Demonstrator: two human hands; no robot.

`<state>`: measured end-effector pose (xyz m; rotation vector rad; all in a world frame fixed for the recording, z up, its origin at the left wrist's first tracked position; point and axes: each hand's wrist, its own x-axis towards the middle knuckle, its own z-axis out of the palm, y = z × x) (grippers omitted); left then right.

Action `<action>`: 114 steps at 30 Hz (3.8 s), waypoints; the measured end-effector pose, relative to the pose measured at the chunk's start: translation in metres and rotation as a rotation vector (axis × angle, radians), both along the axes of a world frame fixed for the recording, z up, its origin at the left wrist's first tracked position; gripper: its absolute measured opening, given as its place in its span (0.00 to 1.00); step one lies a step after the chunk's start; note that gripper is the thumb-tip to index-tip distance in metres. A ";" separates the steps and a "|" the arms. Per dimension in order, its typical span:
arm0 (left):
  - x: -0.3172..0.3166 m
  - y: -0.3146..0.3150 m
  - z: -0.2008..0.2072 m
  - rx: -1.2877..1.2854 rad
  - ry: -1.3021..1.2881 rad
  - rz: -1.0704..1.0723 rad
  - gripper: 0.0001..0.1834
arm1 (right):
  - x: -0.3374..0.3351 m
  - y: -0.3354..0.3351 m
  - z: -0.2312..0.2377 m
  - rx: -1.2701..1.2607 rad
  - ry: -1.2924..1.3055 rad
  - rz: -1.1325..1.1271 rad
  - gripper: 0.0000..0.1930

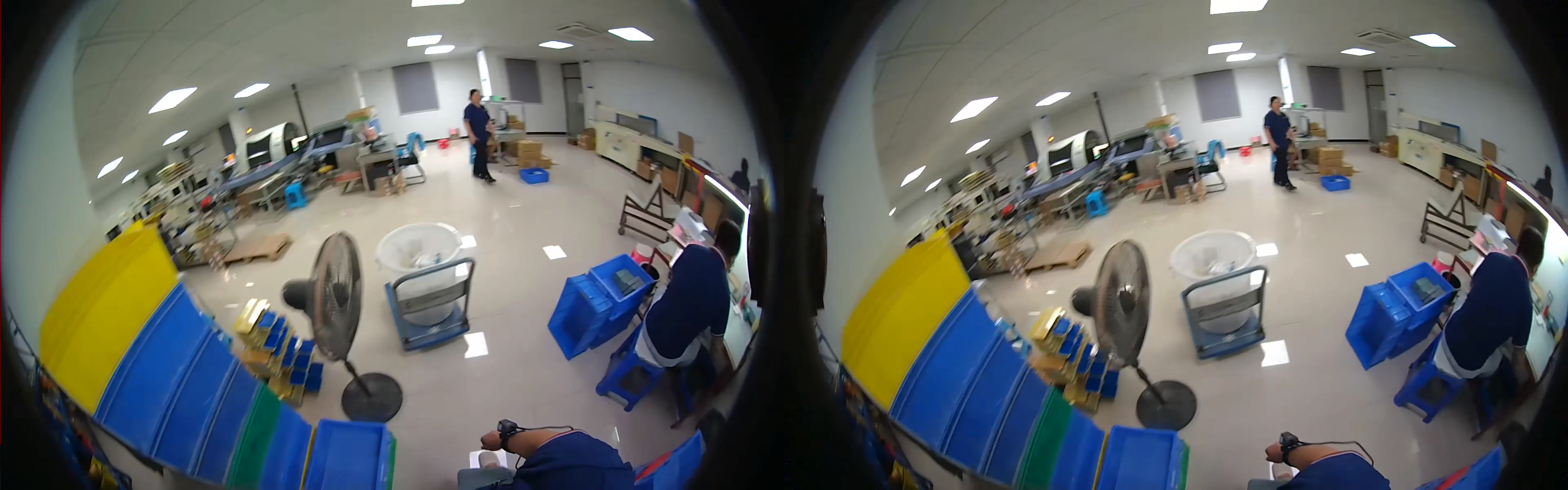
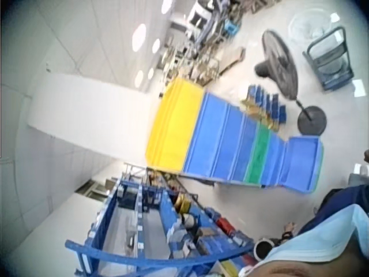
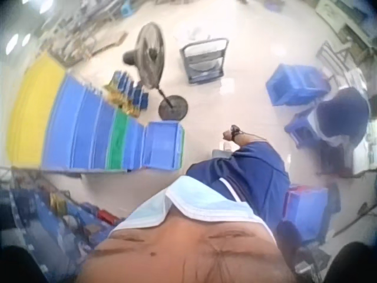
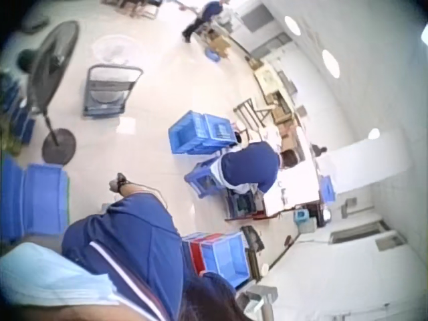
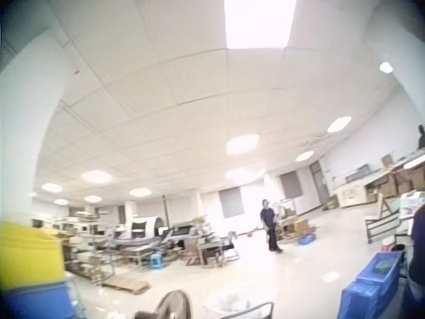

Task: The recorder moves through a workshop floor with a large mobile trash container, collecting and emptying smaller trash bins into it.

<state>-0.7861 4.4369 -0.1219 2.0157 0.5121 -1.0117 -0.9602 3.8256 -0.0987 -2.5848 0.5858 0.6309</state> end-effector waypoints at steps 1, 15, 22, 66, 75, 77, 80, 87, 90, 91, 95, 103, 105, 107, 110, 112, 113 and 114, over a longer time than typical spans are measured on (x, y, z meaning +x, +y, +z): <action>0.012 -0.025 0.000 -0.006 -0.011 -0.032 0.14 | -0.026 -0.020 -0.007 -0.030 0.000 -0.041 0.17; 0.098 -0.598 0.098 -0.374 -0.148 -0.574 0.12 | -0.021 -0.300 0.141 -0.029 -0.449 -0.569 0.17; 0.118 -0.803 0.109 -0.595 -0.787 -0.589 0.12 | 0.070 -0.385 0.182 -0.067 -0.718 -0.472 0.19; 0.218 -1.304 0.210 0.237 -0.810 -1.236 0.22 | 0.364 -0.973 0.110 0.718 -0.155 -1.231 0.34; 0.235 -1.382 0.208 0.337 -0.784 -1.100 0.23 | 0.390 -1.046 0.073 0.453 0.033 -0.232 0.23; 0.243 -1.399 0.208 0.376 -0.794 -1.027 0.25 | 0.408 -1.063 0.077 0.260 -0.025 0.115 0.20; 0.274 -1.418 0.219 0.444 -0.633 -0.977 0.25 | 0.444 -1.060 0.185 -0.029 -0.090 0.752 0.15; 0.345 -1.494 0.225 0.474 -0.636 -0.920 0.29 | 0.468 -1.103 0.196 -0.217 -0.558 0.713 0.21; 0.382 -1.523 0.229 0.472 -0.579 -0.857 0.29 | 0.521 -1.132 0.191 -0.217 -0.617 0.715 0.17; 0.395 -1.532 0.231 0.458 -0.595 -0.870 0.28 | 0.543 -1.141 0.190 -0.209 -0.545 0.699 0.16; 0.447 -1.575 0.237 0.453 -0.660 -0.804 0.23 | 0.620 -1.173 0.212 -0.275 -0.414 0.712 0.12; 0.563 -1.640 0.236 0.395 -0.747 -0.631 0.18 | 0.776 -1.231 0.201 -0.422 -0.379 0.788 0.07; 0.590 -1.649 0.232 0.394 -0.702 -0.613 0.18 | 0.810 -1.237 0.202 -0.426 -0.387 0.817 0.07; 0.620 -1.657 0.234 0.387 -0.647 -0.615 0.17 | 0.844 -1.242 0.209 -0.424 -0.381 0.844 0.07; 0.671 -1.655 0.240 0.410 -0.647 -0.544 0.17 | 0.903 -1.237 0.207 -0.447 -0.409 0.865 0.06; 0.707 -1.646 0.253 0.439 -0.647 -0.521 0.17 | 0.943 -1.227 0.205 -0.423 -0.437 0.894 0.06; 0.723 -1.641 0.260 0.456 -0.645 -0.507 0.17 | 0.965 -1.220 0.203 -0.406 -0.436 0.897 0.06; 0.742 -1.633 0.260 0.471 -0.646 -0.483 0.17 | 0.986 -1.213 0.201 -0.387 -0.436 0.901 0.07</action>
